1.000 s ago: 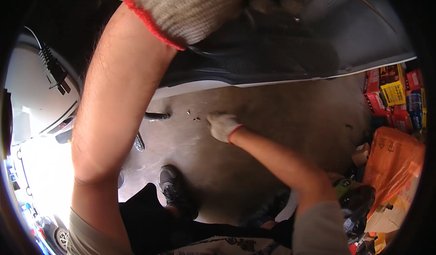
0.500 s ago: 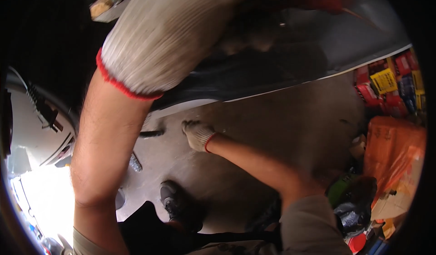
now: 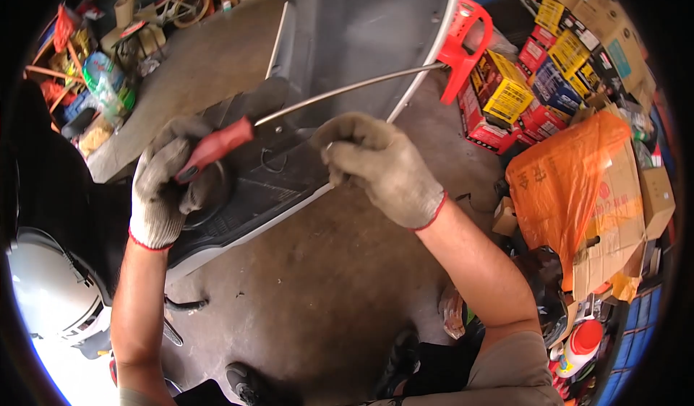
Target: Assembling and securing plastic panels on a white scooter using a screwdriver and zip ties.
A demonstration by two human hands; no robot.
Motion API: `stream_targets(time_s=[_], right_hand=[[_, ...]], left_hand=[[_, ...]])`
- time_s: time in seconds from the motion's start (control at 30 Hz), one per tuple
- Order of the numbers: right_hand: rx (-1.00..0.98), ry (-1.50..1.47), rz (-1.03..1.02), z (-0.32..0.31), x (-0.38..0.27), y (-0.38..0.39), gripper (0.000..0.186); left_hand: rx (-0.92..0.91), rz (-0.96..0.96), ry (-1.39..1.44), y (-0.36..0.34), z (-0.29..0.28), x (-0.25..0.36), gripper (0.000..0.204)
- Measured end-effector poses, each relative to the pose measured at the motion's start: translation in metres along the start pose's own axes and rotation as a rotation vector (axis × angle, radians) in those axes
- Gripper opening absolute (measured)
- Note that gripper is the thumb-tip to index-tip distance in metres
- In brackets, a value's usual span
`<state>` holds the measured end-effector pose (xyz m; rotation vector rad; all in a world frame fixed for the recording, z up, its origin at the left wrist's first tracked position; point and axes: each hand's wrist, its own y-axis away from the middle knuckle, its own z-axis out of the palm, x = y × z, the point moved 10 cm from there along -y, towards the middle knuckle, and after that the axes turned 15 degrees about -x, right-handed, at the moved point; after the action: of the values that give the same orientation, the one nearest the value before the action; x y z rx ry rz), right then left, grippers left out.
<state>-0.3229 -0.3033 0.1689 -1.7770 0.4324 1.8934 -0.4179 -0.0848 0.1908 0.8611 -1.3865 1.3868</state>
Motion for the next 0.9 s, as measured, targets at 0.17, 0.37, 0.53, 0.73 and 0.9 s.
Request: stream_targets(time_s=[0.17, 0.37, 0.53, 0.73, 0.9], right_hand=[[0.127, -0.191, -0.237, -0.068, -0.023, 0.02, 0.015], [0.29, -0.127, -0.263, -0.12, -0.03, 0.045, 0.021], [0.197, -0.12, -0.32, -0.12, -0.043, 0.05, 0.029], [0.17, -0.087, -0.324, -0.115, -0.048, 0.051, 0.031], [0.158, -0.098, -0.312, -0.114, -0.049, 0.05, 0.032]], left_hand=[[-0.007, 0.022, 0.026, -0.001, 0.009, -0.001, 0.038], [0.014, -0.014, -0.01, 0.0, 0.008, -0.01, 0.034], [0.052, -0.036, -0.044, 0.002, 0.004, -0.013, 0.032], [0.076, -0.054, -0.101, 0.004, -0.001, -0.009, 0.033], [0.07, -0.046, -0.164, 0.006, -0.002, -0.001, 0.035]])
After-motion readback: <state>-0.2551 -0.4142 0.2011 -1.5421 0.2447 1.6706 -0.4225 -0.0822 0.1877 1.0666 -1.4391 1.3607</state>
